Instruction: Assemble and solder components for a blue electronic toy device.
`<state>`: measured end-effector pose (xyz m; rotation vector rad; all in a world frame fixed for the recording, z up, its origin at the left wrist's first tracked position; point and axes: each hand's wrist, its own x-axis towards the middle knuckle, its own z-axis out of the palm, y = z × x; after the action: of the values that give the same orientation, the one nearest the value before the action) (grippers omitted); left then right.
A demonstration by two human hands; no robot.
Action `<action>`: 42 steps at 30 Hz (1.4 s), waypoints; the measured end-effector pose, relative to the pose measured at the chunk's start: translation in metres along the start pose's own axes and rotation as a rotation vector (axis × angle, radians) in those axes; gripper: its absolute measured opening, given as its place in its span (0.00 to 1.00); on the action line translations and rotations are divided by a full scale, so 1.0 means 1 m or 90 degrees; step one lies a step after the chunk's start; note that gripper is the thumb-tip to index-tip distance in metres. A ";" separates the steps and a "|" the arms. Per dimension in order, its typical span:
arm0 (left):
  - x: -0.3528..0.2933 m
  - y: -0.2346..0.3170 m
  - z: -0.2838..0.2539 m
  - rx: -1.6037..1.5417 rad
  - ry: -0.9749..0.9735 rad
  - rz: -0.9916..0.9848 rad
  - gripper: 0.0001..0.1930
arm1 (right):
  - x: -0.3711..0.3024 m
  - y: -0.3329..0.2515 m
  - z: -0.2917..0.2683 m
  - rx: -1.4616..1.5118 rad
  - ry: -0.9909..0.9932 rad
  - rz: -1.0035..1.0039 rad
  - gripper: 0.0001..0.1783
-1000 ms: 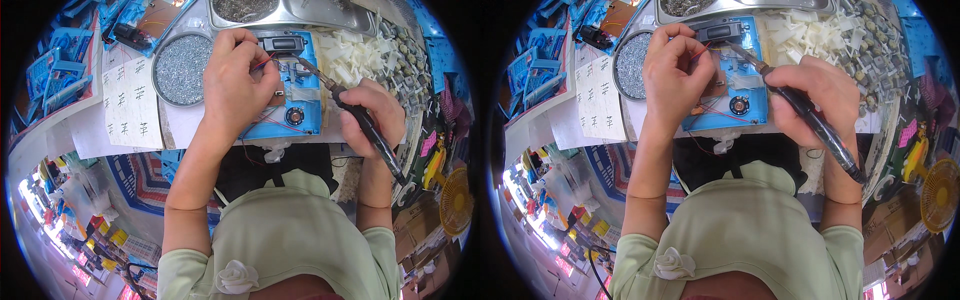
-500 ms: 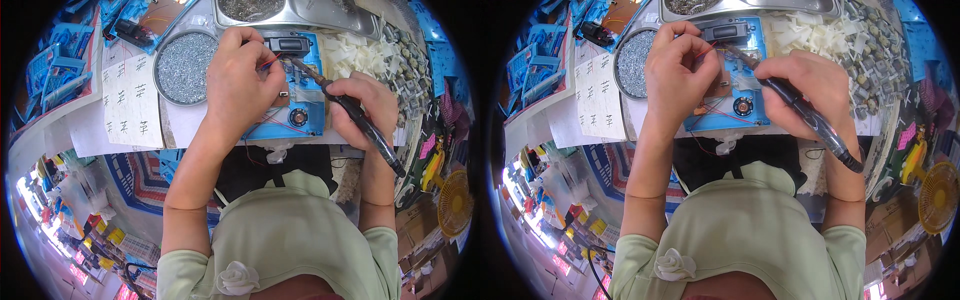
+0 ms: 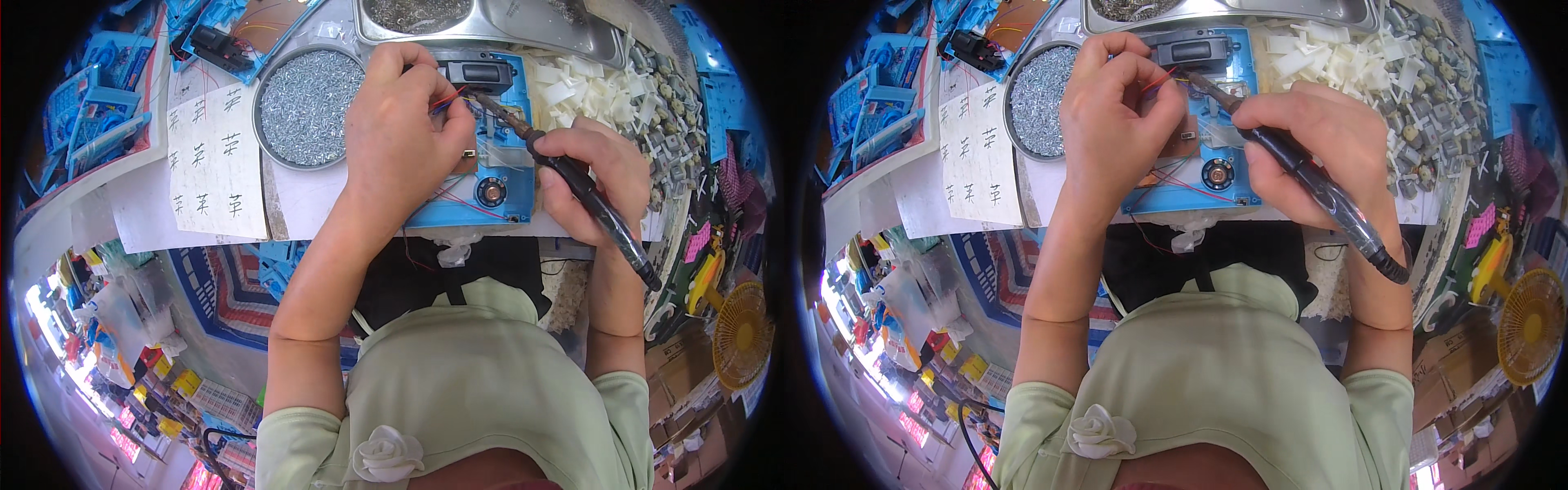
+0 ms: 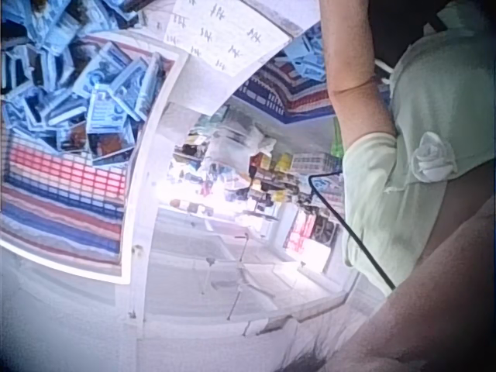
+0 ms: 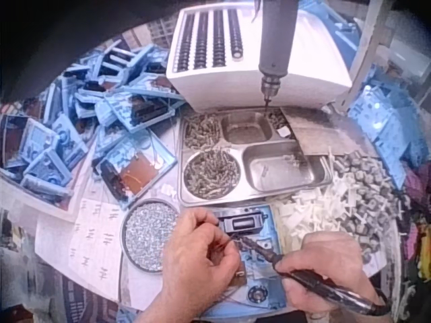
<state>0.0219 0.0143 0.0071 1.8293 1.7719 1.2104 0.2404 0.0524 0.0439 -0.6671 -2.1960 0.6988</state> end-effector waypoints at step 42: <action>-0.002 0.001 -0.001 0.021 0.011 0.016 0.05 | -0.020 -0.007 -0.021 0.018 0.031 -0.019 0.13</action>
<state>0.0225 0.0121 0.0077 1.8701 1.7933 1.2162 0.2665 0.0408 0.0510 -0.6289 -2.1445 0.6892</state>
